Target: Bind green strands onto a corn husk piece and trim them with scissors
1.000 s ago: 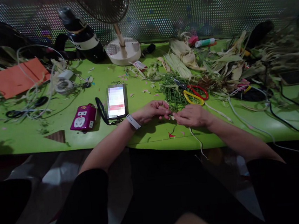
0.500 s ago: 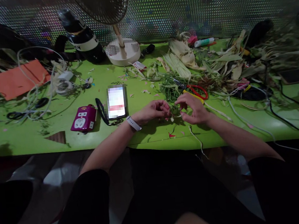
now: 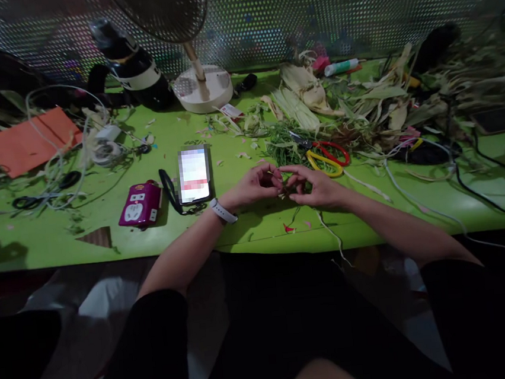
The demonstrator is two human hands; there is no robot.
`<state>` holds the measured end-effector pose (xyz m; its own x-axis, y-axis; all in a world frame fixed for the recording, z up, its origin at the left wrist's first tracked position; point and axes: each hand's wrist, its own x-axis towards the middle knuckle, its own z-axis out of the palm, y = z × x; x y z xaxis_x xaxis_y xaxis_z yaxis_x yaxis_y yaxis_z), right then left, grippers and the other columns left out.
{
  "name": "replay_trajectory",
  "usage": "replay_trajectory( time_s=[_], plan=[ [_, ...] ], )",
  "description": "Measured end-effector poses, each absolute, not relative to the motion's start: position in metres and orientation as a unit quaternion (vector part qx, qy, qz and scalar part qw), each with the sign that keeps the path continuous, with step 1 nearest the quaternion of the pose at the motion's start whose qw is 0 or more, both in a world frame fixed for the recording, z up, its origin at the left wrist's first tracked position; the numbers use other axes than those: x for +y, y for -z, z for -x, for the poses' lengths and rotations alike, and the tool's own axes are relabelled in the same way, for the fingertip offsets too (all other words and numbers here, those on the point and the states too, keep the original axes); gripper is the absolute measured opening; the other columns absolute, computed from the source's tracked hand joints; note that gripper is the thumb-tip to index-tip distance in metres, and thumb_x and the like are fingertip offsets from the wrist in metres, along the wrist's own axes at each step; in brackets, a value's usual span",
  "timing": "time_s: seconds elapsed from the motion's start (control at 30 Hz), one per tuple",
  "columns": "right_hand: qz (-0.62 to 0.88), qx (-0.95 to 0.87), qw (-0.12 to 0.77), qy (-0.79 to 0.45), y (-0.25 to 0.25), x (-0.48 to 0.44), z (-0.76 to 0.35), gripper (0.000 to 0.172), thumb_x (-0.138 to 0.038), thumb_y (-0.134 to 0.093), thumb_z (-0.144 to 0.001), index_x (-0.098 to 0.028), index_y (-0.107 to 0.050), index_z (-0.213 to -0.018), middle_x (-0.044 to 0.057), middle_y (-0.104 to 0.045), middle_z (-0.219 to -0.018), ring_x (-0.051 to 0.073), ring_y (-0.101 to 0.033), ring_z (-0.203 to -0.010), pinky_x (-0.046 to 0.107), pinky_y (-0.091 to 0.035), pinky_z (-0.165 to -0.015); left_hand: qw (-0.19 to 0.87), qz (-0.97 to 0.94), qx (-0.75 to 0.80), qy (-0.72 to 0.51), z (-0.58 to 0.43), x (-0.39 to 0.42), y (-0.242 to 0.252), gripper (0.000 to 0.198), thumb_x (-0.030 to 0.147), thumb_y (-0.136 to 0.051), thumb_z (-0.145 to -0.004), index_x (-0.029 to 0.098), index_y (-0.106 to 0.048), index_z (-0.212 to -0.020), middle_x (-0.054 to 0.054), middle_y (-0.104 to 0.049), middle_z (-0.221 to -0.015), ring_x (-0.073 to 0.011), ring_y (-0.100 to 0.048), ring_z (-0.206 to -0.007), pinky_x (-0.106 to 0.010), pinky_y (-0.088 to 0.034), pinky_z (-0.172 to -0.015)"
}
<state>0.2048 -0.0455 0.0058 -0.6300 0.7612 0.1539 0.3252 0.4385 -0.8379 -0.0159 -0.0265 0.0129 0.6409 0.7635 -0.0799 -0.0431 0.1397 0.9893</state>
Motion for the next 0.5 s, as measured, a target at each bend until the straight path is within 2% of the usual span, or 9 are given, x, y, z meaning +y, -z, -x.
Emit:
replay_trajectory(
  time_s=[0.2, 0.33, 0.5],
  plan=[
    [0.381, -0.789, 0.276, -0.395, -0.004, -0.045, -0.202, 0.061, -0.022, -0.065, -0.079, -0.020, -0.048, -0.138, 0.004, -0.067, -0.095, 0.010, -0.055, -0.067, 0.026, -0.049, -0.065, 0.536, -0.707, 0.329, -0.324, 0.018, -0.028, -0.013, 0.022, 0.023, -0.073, -0.071, 0.016, -0.052, -0.074, 0.002, -0.061, -0.068, -0.0067, -0.055, -0.061, -0.020, -0.045, -0.060],
    [0.390, -0.795, 0.284, -0.367, -0.001, -0.044, -0.200, 0.059, -0.020, -0.062, -0.078, -0.019, -0.050, -0.136, 0.005, -0.068, -0.097, 0.011, -0.056, -0.066, 0.027, -0.048, -0.065, 0.367, -0.795, 0.371, -0.310, 0.018, -0.034, -0.015, 0.011, 0.018, -0.067, -0.074, 0.015, -0.058, -0.079, 0.000, -0.064, -0.070, -0.0082, -0.056, -0.062, -0.020, -0.043, -0.058],
    [0.381, -0.791, 0.308, -0.366, -0.004, -0.046, -0.200, 0.059, -0.021, -0.063, -0.077, -0.019, -0.050, -0.134, 0.006, -0.069, -0.101, 0.013, -0.060, -0.073, 0.029, -0.049, -0.069, 0.201, -0.852, 0.377, -0.302, 0.019, -0.036, -0.003, 0.007, 0.018, -0.062, -0.080, 0.016, -0.061, -0.086, -0.002, -0.070, -0.077, -0.0113, -0.063, -0.065, -0.023, -0.047, -0.062]
  ],
)
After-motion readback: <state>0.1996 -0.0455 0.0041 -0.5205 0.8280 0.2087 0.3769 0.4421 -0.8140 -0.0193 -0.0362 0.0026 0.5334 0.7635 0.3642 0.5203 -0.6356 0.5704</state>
